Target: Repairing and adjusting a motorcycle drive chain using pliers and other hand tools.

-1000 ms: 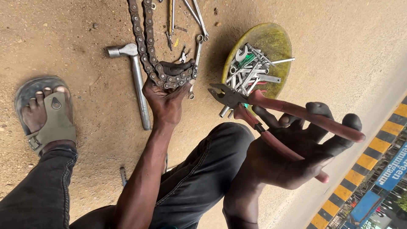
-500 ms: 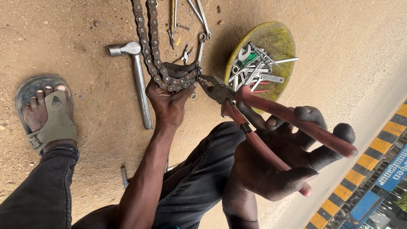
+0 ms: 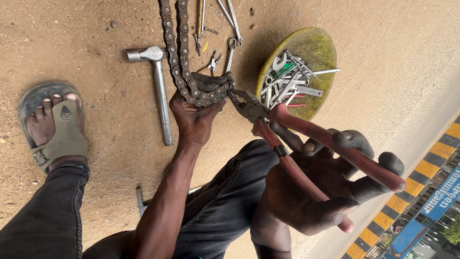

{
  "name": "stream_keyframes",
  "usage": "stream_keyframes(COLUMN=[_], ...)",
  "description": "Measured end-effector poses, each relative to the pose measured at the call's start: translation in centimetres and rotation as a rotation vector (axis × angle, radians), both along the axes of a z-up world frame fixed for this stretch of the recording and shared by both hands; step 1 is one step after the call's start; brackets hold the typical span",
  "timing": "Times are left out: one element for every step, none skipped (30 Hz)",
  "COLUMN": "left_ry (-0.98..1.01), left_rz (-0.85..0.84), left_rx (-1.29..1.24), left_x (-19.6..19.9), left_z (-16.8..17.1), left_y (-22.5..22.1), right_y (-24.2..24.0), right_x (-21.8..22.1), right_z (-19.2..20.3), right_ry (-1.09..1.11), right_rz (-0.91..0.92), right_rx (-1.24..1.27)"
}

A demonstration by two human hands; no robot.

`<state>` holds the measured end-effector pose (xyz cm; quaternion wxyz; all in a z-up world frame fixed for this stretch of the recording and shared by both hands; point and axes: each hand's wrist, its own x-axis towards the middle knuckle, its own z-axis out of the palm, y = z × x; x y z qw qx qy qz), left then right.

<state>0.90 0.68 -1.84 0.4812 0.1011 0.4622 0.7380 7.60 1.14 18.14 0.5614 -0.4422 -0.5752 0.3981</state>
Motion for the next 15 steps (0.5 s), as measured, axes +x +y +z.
stream_keyframes(left_ry=[-0.001, 0.011, 0.023, 0.023, 0.008, -0.008, -0.01, -0.01, -0.009, -0.01, -0.013, -0.016, -0.016, -0.009, -0.002], left_rz=[0.0, -0.011, -0.022, -0.021, -0.008, 0.006, 0.007, -0.016, -0.039, -0.037, -0.031, -0.027, -0.026, -0.027, -0.029], left_rx=[-0.001, -0.013, -0.025, -0.024, 0.001, 0.024, 0.023, 0.009, -0.006, -0.006, 0.008, 0.023, 0.024, 0.025, 0.027], left_x=[0.0, -0.1, -0.2, -0.2, -0.3, -0.2, -0.2, -0.3, -0.3, -0.4, -0.4, -0.5, -0.4, -0.4, -0.4], left_z=[0.0, 0.0, 0.1, 0.1, 0.1, 0.1, 0.1, 0.1, 0.0, 0.1, 0.1, 0.2, 0.1, 0.1, 0.1], left_y=[0.0, 0.0, 0.0, 0.0, 0.1, 0.1, 0.0, 0.0, -0.1, 0.0, 0.0, 0.1, 0.1, 0.1, 0.0], right_y=[-0.1, -0.1, -0.1, -0.2, -0.4, -0.5, -0.6, -0.6, -0.7, -0.5, -0.4, -0.2, -0.2, -0.1, 0.0], right_x=[-0.3, -0.7, -1.0, -1.1, -1.1, -1.1, -0.8, -0.5, -0.2, -0.4, -0.6, -0.9, -1.4, -2.0, -2.5], right_z=[0.1, 0.1, 0.2, 0.1, 0.1, 0.1, 0.1, 0.0, 0.0, 0.1, 0.1, 0.1, 0.3, 0.4, 0.6], right_ry=[-0.001, -0.003, -0.004, -0.005, -0.047, -0.092, -0.094, 0.044, 0.182, 0.182, 0.164, 0.146, 0.146, 0.14, 0.134], right_rz=[0.0, 0.022, 0.044, 0.045, 0.016, -0.012, -0.011, 0.026, 0.065, 0.067, 0.071, 0.075, 0.076, 0.043, 0.011], right_rx=[-0.001, -0.008, -0.016, -0.015, 0.001, 0.016, 0.015, -0.03, -0.075, -0.075, -0.075, -0.075, -0.074, -0.066, -0.056])
